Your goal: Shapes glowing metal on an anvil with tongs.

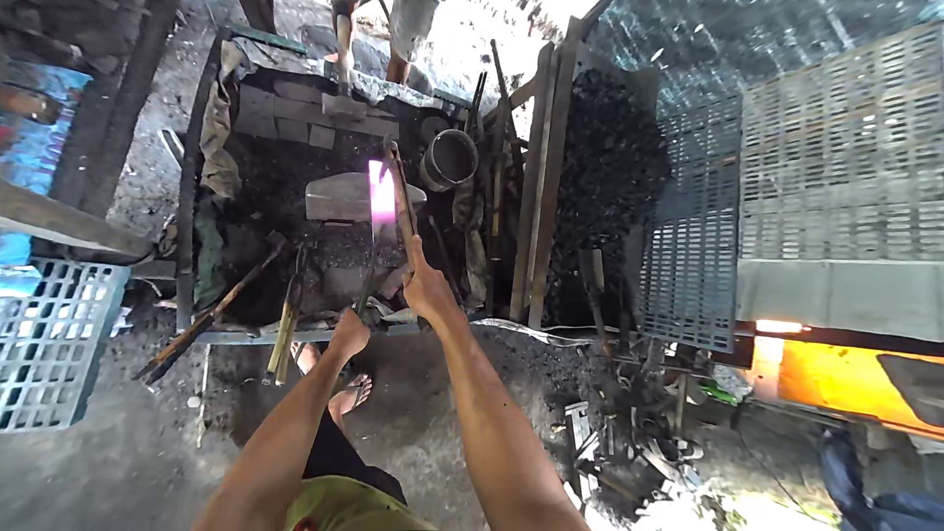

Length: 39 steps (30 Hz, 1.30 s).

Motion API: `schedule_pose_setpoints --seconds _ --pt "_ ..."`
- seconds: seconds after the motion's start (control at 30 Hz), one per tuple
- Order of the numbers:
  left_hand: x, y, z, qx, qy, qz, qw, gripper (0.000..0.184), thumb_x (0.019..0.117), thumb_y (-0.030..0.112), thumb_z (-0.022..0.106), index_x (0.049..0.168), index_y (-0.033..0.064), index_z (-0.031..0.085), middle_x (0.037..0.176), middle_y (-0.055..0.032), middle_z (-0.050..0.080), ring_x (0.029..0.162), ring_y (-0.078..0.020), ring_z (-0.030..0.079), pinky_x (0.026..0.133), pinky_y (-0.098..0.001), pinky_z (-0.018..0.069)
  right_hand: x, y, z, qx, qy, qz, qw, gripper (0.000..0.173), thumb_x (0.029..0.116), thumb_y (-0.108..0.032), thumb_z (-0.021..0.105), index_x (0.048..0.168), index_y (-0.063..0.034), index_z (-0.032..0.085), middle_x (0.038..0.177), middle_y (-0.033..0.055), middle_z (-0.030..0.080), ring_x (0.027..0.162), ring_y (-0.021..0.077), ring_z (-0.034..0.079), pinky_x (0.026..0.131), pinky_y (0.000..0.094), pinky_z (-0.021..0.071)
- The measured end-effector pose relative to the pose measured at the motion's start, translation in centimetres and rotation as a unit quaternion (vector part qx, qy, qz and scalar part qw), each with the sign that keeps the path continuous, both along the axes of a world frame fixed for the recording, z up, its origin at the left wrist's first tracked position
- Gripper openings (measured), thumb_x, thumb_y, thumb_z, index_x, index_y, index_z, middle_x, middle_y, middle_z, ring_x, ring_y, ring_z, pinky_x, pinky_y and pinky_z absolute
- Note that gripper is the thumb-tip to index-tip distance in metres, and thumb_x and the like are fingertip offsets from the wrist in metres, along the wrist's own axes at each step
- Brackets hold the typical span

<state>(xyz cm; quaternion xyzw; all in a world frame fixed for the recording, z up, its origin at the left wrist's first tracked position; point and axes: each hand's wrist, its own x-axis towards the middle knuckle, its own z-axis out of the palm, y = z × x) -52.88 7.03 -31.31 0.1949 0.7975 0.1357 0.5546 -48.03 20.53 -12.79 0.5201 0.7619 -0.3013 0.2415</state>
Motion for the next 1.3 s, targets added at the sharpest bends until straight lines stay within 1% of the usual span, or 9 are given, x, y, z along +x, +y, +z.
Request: schedule_pose_setpoints --seconds 0.07,0.13,0.17,0.4,0.77,0.9,1.0,1.1,1.3 --pt "-0.1 0.2 0.1 -0.004 0.000 0.003 1.000 0.056 0.0952 0.016 0.062 0.145 -0.0021 0.041 0.130 -0.0257 0.062 0.119 -0.0384 0.065 0.098 -0.0562 0.0534 0.6 -0.9 -0.4 0.002 -0.010 0.001 1.000 0.076 0.1095 -0.028 0.043 0.166 -0.0337 -0.009 0.124 0.0186 0.067 0.104 0.0325 0.071 0.090 0.0493 0.0575" --pt "-0.1 0.1 0.3 -0.007 -0.005 0.001 1.000 0.056 0.0952 0.016 0.061 0.144 -0.0020 0.041 0.130 -0.0254 0.062 0.118 -0.0381 0.065 0.098 -0.0558 0.0537 1.2 -2.0 -0.8 0.000 -0.019 0.001 1.000 0.074 0.1100 -0.030 0.041 0.166 -0.0339 -0.008 0.114 0.0157 0.070 0.099 0.0307 0.072 0.087 0.0476 0.0578" --pt "0.0 0.1 0.3 -0.009 -0.005 0.001 1.000 0.056 0.0951 0.016 0.061 0.144 -0.0019 0.041 0.130 -0.0253 0.062 0.118 -0.0380 0.065 0.098 -0.0558 0.0538 1.3 -2.2 -0.9 -0.002 -0.023 0.000 1.000 0.074 0.1101 -0.030 0.041 0.166 -0.0342 -0.008 0.113 0.0153 0.071 0.100 0.0306 0.072 0.088 0.0478 0.0574" --pt "-0.1 0.1 0.3 -0.015 -0.002 -0.003 1.000 0.061 0.0941 0.017 0.063 0.146 -0.0021 0.039 0.130 -0.0267 0.061 0.120 -0.0393 0.065 0.099 -0.0573 0.0531 1.5 -2.5 -1.4 0.004 -0.029 0.004 1.000 0.075 0.1095 -0.029 0.042 0.165 -0.0347 -0.008 0.111 0.0150 0.071 0.099 0.0309 0.072 0.087 0.0489 0.0580" --pt "0.0 0.2 0.0 -0.020 0.000 -0.003 1.000 0.058 0.0954 0.017 0.060 0.146 -0.0009 0.039 0.131 -0.0261 0.062 0.120 -0.0385 0.065 0.099 -0.0557 0.0534 1.5 -3.0 -1.9 0.005 -0.035 0.002 0.999 0.074 0.1101 -0.032 0.041 0.165 -0.0349 -0.008 0.112 0.0141 0.072 0.102 0.0309 0.072 0.089 0.0491 0.0576" --pt "0.2 -0.3 -0.4 -0.014 0.002 0.007 1.000 0.061 0.0946 0.019 0.063 0.147 -0.0004 0.039 0.131 -0.0257 0.062 0.119 -0.0388 0.065 0.099 -0.0564 0.0534 0.3 -3.4 -1.9 0.016 -0.033 0.048 0.998 0.076 0.1078 -0.025 0.044 0.166 -0.0368 -0.004 0.113 0.0158 0.071 0.103 0.0336 0.071 0.087 0.0520 0.0584" --pt "-0.1 -0.6 -0.6 -0.007 -0.002 0.012 1.000 0.062 0.0933 0.019 0.065 0.147 0.0002 0.039 0.129 -0.0249 0.063 0.118 -0.0387 0.066 0.098 -0.0576 0.0535 -0.8 -2.5 -1.6 0.011 -0.023 0.026 0.999 0.075 0.1094 -0.029 0.043 0.166 -0.0342 -0.005 0.118 0.0169 0.070 0.105 0.0331 0.071 0.091 0.0509 0.0573" --pt "-0.8 -0.6 -0.8 -0.017 -0.006 0.005 1.000 0.059 0.0949 0.019 0.062 0.147 0.0016 0.039 0.127 -0.0244 0.064 0.116 -0.0383 0.067 0.096 -0.0574 0.0542 -0.5 -1.1 -2.4 0.017 0.009 0.001 1.000 0.074 0.1092 -0.031 0.045 0.167 -0.0340 -0.001 0.120 0.0157 0.071 0.106 0.0325 0.071 0.093 0.0506 0.0564" --pt "-1.2 -0.5 -0.4 -0.022 -0.014 -0.001 1.000 0.057 0.0969 0.019 0.059 0.148 0.0014 0.039 0.129 -0.0248 0.063 0.118 -0.0388 0.066 0.098 -0.0570 0.0535 1.7 -2.2 -1.7 0.042 0.015 0.012 0.999 0.072 0.1097 -0.033 0.044 0.167 -0.0314 0.001 0.108 0.0147 0.072 0.096 0.0305 0.071 0.088 0.0466 0.0574"
